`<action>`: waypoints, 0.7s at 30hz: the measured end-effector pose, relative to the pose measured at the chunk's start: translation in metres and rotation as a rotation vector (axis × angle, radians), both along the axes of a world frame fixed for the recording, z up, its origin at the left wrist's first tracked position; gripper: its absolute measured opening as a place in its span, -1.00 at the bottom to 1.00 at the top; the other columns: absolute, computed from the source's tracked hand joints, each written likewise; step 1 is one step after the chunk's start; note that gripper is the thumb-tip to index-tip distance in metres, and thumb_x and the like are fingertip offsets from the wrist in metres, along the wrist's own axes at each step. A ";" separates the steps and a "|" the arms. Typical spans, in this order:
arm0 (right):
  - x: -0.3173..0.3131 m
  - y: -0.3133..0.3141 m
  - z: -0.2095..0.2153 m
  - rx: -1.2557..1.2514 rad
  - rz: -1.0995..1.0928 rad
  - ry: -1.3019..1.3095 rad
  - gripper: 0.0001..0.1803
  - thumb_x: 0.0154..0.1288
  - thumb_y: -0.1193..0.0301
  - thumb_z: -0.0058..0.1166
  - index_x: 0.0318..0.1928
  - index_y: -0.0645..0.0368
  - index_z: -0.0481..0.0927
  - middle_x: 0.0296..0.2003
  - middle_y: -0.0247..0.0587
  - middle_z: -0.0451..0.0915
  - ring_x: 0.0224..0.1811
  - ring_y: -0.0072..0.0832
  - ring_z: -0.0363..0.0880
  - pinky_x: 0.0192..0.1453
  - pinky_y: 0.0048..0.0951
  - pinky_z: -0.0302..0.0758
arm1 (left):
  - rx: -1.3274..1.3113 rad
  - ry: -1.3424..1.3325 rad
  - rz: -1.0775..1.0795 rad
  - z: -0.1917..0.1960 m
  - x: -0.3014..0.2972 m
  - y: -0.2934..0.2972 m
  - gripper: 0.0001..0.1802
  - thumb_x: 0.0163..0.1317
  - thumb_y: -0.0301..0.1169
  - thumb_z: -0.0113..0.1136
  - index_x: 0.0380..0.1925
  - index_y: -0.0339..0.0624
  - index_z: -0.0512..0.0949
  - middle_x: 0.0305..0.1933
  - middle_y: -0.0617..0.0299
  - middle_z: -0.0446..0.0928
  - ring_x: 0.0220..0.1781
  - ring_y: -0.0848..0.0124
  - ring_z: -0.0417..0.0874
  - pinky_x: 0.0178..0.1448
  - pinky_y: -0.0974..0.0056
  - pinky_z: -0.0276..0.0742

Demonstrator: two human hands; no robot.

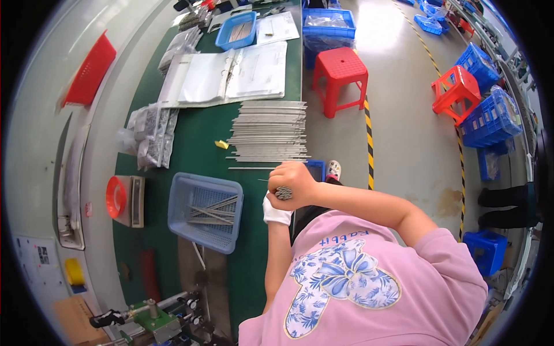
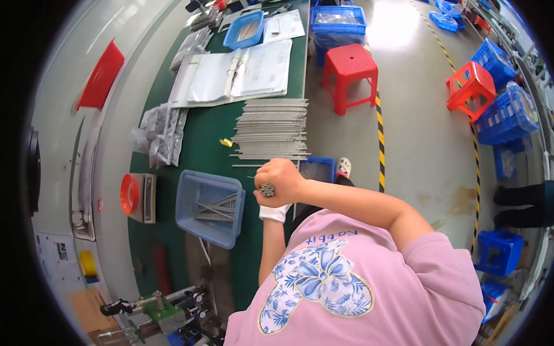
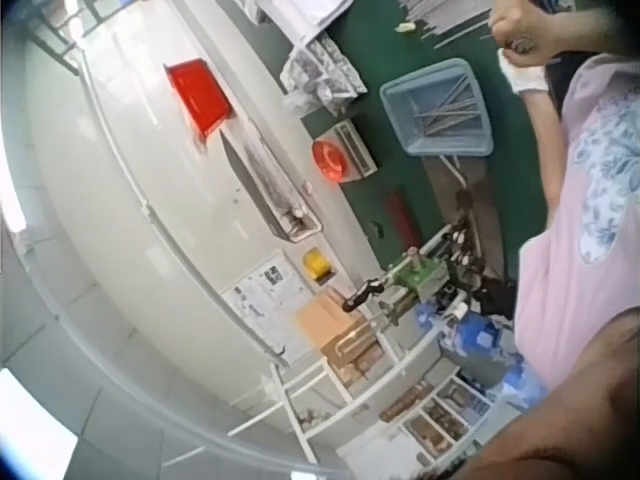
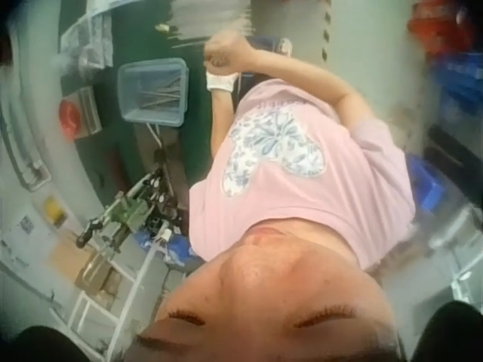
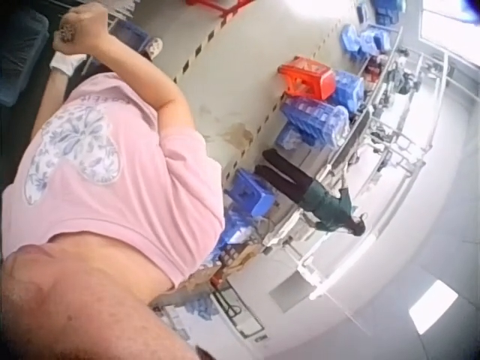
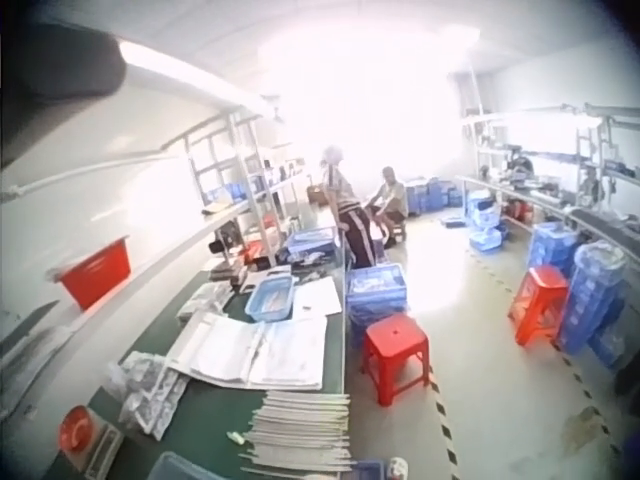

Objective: Manually inserting thin metal rods into a cylindrical holder as part of an assembly process.

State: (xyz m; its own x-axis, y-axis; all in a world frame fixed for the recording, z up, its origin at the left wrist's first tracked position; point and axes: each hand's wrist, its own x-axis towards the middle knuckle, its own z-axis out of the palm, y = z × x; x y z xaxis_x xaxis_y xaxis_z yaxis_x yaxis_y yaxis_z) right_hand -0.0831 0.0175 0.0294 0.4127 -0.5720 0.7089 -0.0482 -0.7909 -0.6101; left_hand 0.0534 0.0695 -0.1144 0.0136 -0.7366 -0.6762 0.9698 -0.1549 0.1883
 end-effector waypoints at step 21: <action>-0.001 -0.029 0.044 0.227 0.404 0.420 -0.51 -0.09 0.44 0.14 -0.03 0.17 0.46 -0.40 -0.21 0.55 -0.32 -0.34 0.56 -0.25 -0.37 0.46 | -0.404 -1.212 -0.009 0.102 -0.019 0.013 -0.86 0.14 -0.50 0.21 -0.51 -0.19 0.44 -0.51 0.38 0.42 -0.46 0.63 0.40 -0.39 0.43 0.36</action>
